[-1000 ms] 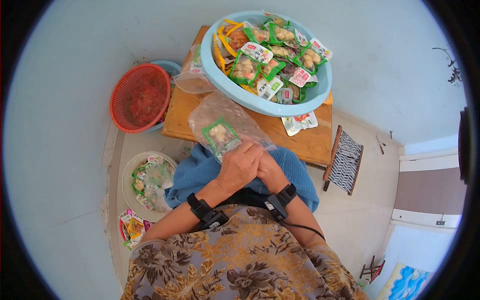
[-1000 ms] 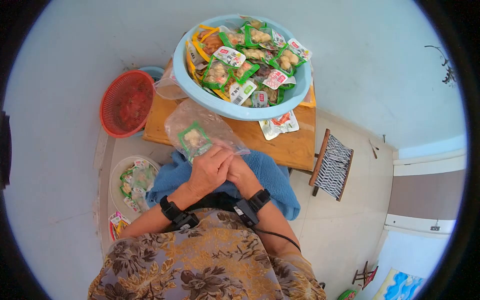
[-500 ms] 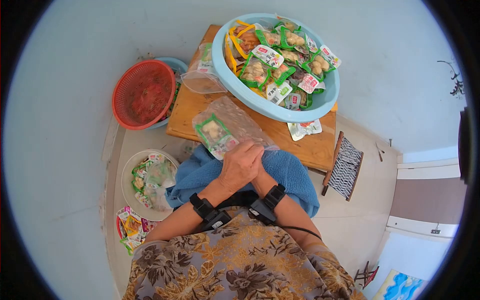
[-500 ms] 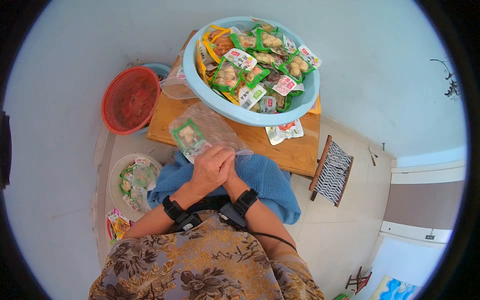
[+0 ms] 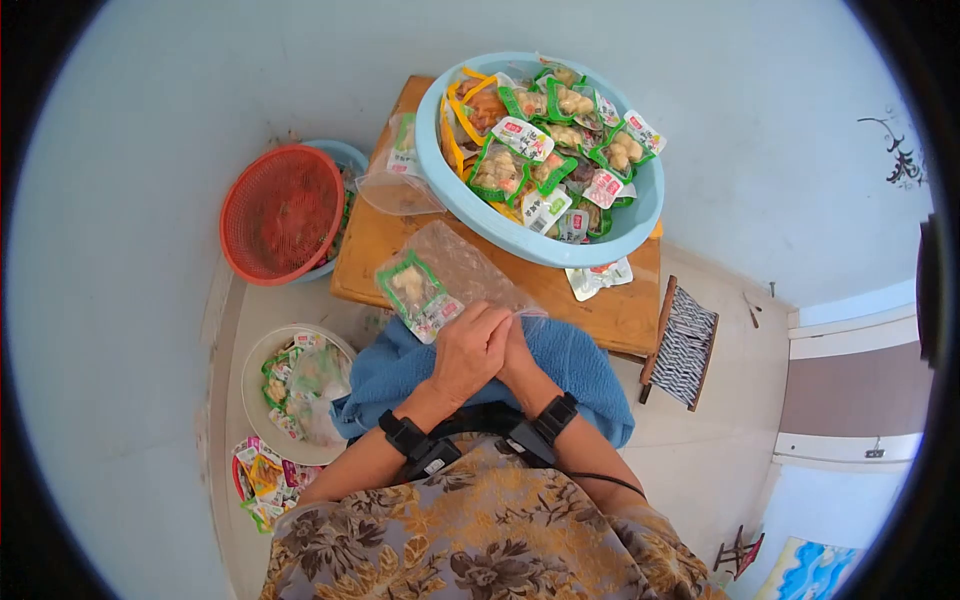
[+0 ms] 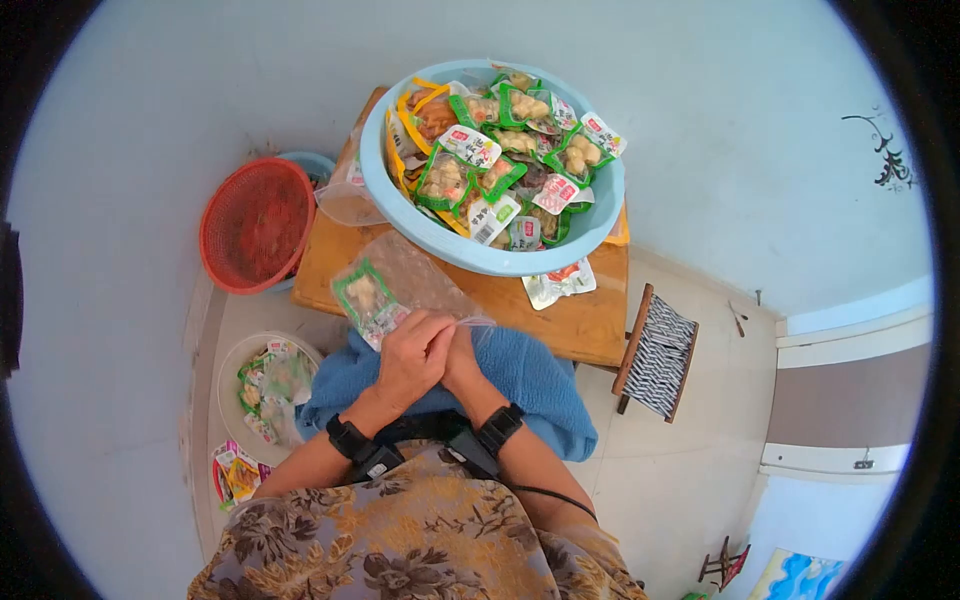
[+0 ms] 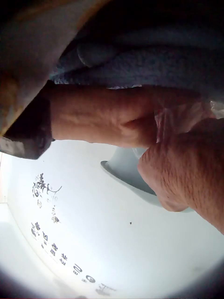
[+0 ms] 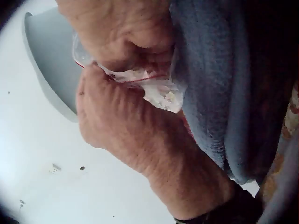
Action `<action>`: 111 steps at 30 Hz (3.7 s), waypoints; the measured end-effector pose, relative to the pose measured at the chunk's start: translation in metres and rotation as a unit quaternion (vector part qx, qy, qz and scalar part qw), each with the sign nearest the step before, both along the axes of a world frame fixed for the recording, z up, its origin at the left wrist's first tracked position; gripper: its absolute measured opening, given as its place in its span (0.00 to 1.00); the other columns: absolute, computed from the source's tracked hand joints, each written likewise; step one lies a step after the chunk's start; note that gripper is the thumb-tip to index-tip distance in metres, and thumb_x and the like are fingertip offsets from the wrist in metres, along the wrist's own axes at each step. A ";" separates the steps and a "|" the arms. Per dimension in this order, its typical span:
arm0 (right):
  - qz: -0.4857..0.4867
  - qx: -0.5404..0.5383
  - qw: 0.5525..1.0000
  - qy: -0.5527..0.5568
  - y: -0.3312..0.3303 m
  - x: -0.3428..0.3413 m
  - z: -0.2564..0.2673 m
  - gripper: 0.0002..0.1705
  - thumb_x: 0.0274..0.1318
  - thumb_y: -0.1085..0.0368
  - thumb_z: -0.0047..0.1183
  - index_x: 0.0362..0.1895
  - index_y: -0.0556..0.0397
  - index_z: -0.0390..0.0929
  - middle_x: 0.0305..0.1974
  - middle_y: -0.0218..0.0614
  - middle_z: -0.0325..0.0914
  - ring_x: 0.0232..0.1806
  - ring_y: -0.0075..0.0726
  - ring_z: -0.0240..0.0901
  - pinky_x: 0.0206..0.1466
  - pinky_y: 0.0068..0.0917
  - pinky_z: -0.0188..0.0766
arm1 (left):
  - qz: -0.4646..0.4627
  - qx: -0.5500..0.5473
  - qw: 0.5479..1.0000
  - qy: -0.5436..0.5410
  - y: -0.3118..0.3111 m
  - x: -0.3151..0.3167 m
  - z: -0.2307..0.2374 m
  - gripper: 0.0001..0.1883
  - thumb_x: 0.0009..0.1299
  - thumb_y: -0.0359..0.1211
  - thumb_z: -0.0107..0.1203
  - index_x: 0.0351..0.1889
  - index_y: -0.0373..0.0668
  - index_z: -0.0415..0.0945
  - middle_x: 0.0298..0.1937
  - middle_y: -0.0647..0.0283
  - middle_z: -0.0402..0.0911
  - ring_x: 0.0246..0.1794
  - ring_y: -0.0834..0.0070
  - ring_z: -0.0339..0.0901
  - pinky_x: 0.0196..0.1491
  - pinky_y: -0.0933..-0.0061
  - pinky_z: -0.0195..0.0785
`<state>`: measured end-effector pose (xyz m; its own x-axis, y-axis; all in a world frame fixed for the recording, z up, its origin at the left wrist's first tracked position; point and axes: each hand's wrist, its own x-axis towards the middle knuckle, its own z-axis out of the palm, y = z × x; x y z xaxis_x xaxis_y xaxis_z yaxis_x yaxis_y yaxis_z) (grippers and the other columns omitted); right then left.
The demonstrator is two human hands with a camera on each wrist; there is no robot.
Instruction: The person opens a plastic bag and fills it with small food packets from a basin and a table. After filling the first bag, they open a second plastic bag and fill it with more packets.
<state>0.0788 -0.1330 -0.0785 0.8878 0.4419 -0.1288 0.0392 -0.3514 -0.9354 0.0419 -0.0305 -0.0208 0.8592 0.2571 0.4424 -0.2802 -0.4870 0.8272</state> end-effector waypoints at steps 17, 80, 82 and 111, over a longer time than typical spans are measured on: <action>-0.119 0.063 0.989 -0.067 -0.035 0.079 0.171 0.12 0.64 0.71 0.54 0.50 0.60 0.80 0.36 0.35 0.83 0.31 0.24 0.80 0.30 0.18 0.74 | 0.001 -0.072 0.997 0.013 0.008 -0.001 -0.015 0.04 0.66 0.24 0.60 0.37 0.36 0.81 0.30 0.56 0.78 0.26 0.62 0.77 0.29 0.67 0.70; -0.303 0.412 0.855 0.086 -0.130 0.028 0.119 0.12 0.61 0.74 0.59 0.49 0.59 0.77 0.45 0.39 0.82 0.43 0.32 0.82 0.48 0.31 0.80 | -0.009 0.055 0.998 0.043 -0.003 -0.009 0.013 0.02 0.65 0.25 0.60 0.35 0.38 0.80 0.32 0.54 0.79 0.30 0.54 0.78 0.31 0.61 0.71; -0.286 0.365 0.883 0.073 -0.143 0.016 0.115 0.07 0.61 0.75 0.58 0.43 0.57 0.78 0.40 0.37 0.83 0.38 0.27 0.82 0.42 0.28 0.80 | -0.005 0.056 0.998 0.043 -0.003 -0.010 0.015 0.03 0.65 0.24 0.60 0.35 0.38 0.80 0.32 0.54 0.79 0.30 0.53 0.78 0.31 0.61 0.71; -0.132 0.400 0.844 0.331 -0.045 -0.006 0.042 0.15 0.66 0.75 0.49 0.56 0.61 0.73 0.51 0.38 0.79 0.51 0.31 0.78 0.52 0.30 0.77 | -0.029 0.125 0.992 0.009 -0.010 -0.011 0.026 0.07 0.65 0.25 0.60 0.41 0.39 0.81 0.32 0.58 0.78 0.29 0.57 0.80 0.30 0.62 0.74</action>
<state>0.0724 -0.1782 -0.0366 0.8198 0.4208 -0.3884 -0.5656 0.4889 -0.6641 0.0306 -0.0409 0.0047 0.8777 0.0917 0.4704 -0.2993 -0.6618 0.6873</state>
